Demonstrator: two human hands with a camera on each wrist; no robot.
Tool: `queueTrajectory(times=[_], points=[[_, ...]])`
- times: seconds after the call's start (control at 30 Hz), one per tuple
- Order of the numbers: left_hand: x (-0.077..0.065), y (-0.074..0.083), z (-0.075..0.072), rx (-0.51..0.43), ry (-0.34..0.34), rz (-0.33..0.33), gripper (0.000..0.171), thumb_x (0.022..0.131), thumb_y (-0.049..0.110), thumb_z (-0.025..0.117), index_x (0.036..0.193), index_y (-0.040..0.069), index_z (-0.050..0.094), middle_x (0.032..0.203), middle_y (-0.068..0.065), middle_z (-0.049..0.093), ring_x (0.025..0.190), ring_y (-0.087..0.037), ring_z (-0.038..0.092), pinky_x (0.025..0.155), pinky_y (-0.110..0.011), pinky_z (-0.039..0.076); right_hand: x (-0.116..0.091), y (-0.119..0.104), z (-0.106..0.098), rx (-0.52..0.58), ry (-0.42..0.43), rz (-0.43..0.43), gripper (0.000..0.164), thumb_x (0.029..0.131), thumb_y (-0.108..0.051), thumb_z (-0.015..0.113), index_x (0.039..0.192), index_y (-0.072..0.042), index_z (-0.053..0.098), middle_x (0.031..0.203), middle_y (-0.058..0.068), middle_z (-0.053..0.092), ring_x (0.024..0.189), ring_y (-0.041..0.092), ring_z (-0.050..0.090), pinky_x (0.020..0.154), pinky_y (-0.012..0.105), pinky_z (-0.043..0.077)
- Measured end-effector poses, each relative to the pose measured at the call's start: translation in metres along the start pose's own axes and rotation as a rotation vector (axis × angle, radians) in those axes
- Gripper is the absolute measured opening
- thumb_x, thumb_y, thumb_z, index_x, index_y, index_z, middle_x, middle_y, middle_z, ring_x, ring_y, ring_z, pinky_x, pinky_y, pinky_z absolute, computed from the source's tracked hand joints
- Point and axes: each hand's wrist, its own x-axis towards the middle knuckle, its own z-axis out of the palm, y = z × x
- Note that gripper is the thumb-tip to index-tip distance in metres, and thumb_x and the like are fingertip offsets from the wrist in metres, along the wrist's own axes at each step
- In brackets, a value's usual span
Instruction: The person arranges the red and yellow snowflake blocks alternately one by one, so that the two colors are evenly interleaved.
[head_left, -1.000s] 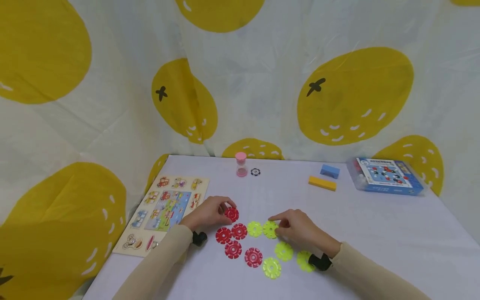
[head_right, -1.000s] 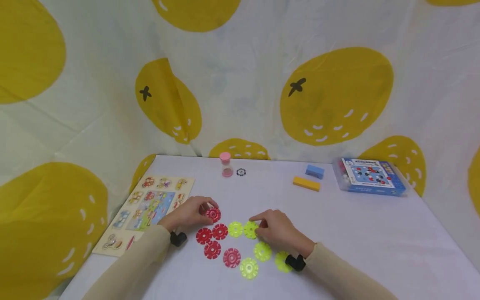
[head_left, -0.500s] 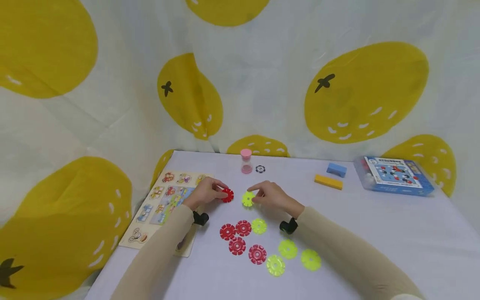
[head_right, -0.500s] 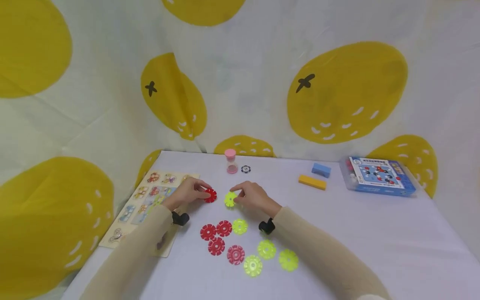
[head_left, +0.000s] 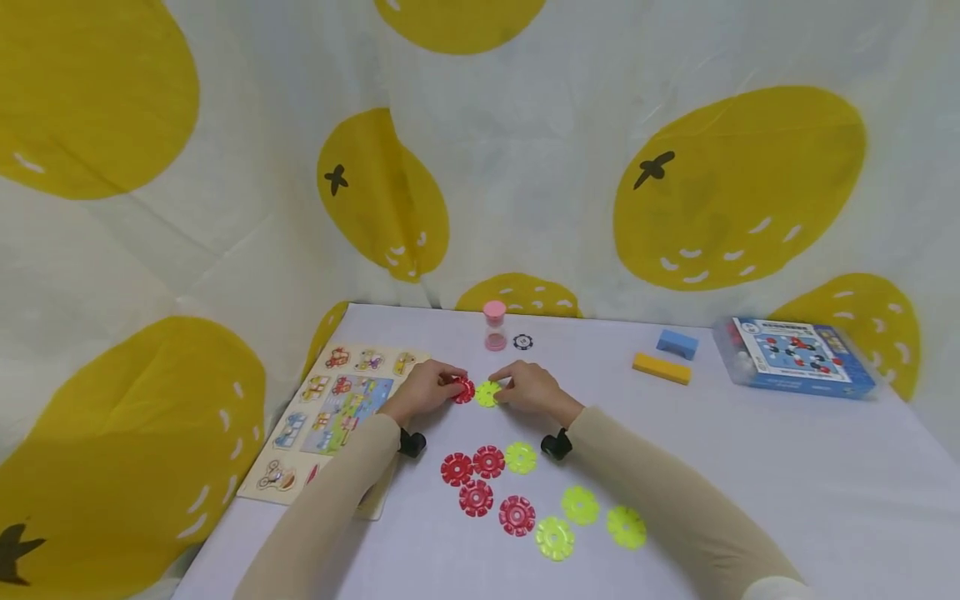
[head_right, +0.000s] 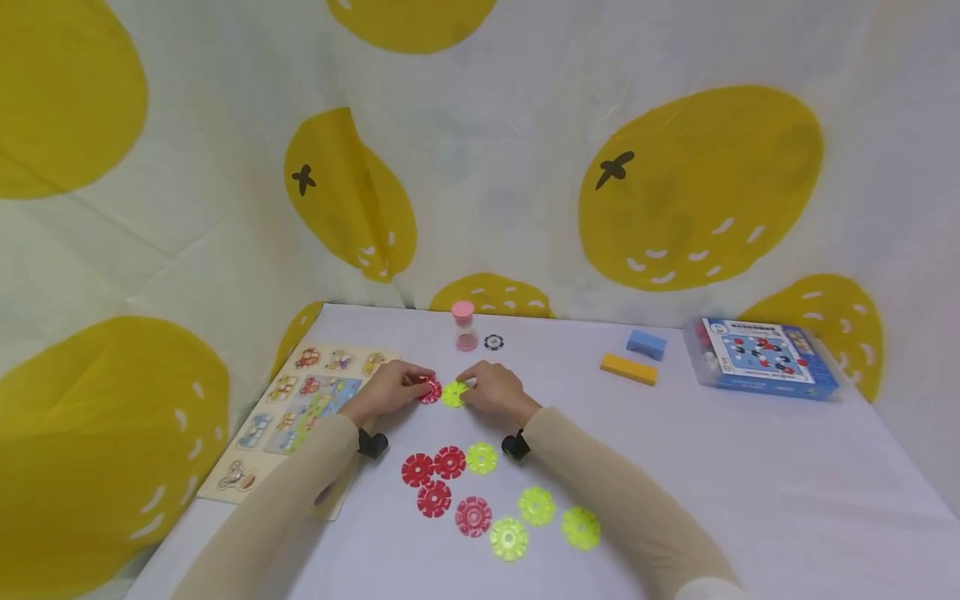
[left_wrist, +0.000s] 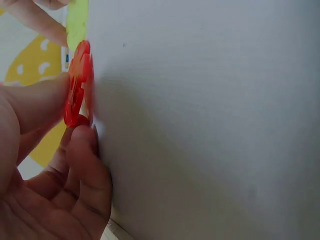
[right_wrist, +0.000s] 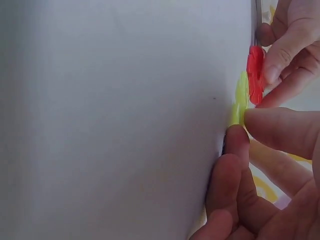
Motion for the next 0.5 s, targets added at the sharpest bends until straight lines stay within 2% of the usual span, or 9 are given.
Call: queueTrajectory(times=[0.13,0.23,0.37,0.5], points=[[-0.0009,-0.0006,-0.0013,-0.006,-0.017,0.007,0.044,0.079,0.033,0.076,0.121,0.028,0.065,0.103,0.004,0.06,0.091,-0.016,0.054,0.078,-0.03,0.046,-0.001,-0.0011,0.0012,-0.029,0.009,-0.013,0.039,0.084,-0.03,0.07,0.123,-0.026,0.064,0.103,-0.001,0.071,0.077,0.012,0.059,0.066,0.027,0.043],[-0.0032,0.0005,-0.0015,0.01,-0.02,-0.002,0.047,0.073,0.029,0.082,0.117,0.028,0.067,0.105,0.005,0.058,0.093,-0.016,0.052,0.08,-0.03,0.045,-0.0025,-0.0026,0.002,-0.048,-0.003,-0.015,0.045,0.08,-0.035,0.074,0.123,-0.027,0.064,0.097,-0.003,0.071,0.076,0.013,0.058,0.066,0.028,0.043],[-0.0071,0.0008,0.0006,0.04,-0.011,-0.011,0.043,0.073,0.027,0.082,0.115,0.026,0.068,0.102,0.004,0.057,0.093,-0.017,0.052,0.08,-0.029,0.045,-0.0044,-0.0041,0.0046,-0.089,-0.005,-0.019,0.05,0.076,-0.038,0.077,0.123,-0.029,0.064,0.086,-0.005,0.069,0.073,0.013,0.057,0.064,0.028,0.042],[-0.01,0.0005,0.0011,0.029,0.007,-0.013,0.041,0.073,0.027,0.081,0.113,0.026,0.069,0.101,0.005,0.058,0.092,-0.016,0.051,0.08,-0.029,0.045,-0.0055,-0.0056,0.0061,-0.103,0.017,-0.026,0.049,0.077,-0.037,0.076,0.124,-0.028,0.063,0.085,-0.005,0.068,0.072,0.013,0.057,0.063,0.027,0.041]])
